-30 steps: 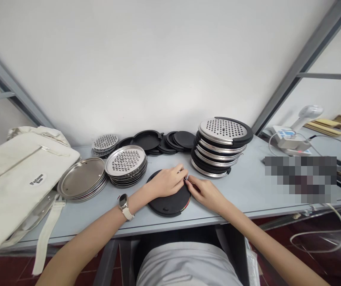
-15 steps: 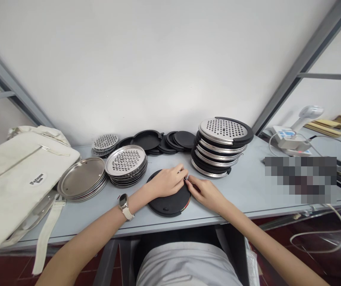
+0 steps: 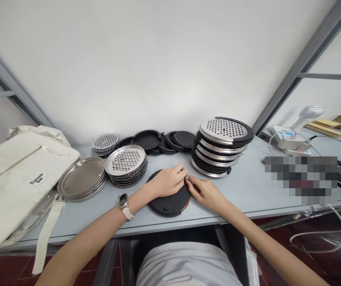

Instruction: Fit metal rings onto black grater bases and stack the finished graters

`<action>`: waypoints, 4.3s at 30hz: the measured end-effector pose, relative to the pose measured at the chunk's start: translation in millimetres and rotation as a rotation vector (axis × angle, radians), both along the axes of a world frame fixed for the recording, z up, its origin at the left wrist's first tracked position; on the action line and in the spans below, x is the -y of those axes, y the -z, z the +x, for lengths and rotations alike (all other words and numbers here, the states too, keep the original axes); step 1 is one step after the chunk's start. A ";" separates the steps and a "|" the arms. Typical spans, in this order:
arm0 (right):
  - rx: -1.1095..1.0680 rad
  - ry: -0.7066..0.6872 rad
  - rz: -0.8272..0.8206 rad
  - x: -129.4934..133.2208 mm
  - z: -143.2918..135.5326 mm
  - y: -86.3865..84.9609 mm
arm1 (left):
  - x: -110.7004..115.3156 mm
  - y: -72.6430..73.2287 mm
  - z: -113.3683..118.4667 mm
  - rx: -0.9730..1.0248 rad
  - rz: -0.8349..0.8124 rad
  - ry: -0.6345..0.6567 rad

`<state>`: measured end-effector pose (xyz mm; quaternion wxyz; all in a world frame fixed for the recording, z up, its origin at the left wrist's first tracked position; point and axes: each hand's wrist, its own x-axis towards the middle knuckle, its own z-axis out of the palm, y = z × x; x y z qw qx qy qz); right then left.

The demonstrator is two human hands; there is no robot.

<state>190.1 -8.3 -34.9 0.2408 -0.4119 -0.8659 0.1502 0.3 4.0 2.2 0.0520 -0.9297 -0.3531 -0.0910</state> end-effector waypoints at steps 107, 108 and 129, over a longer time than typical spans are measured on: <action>-0.016 -0.009 -0.049 0.6 0.9 -1.6 | 0.5 0.7 -0.3 0.020 -0.037 -0.009; -0.019 -0.010 -0.050 0.6 0.8 -1.6 | 0.6 0.5 -0.3 0.022 -0.044 -0.011; -0.017 -0.011 -0.022 1.6 0.8 -2.2 | 0.8 0.3 -0.1 0.016 -0.041 -0.014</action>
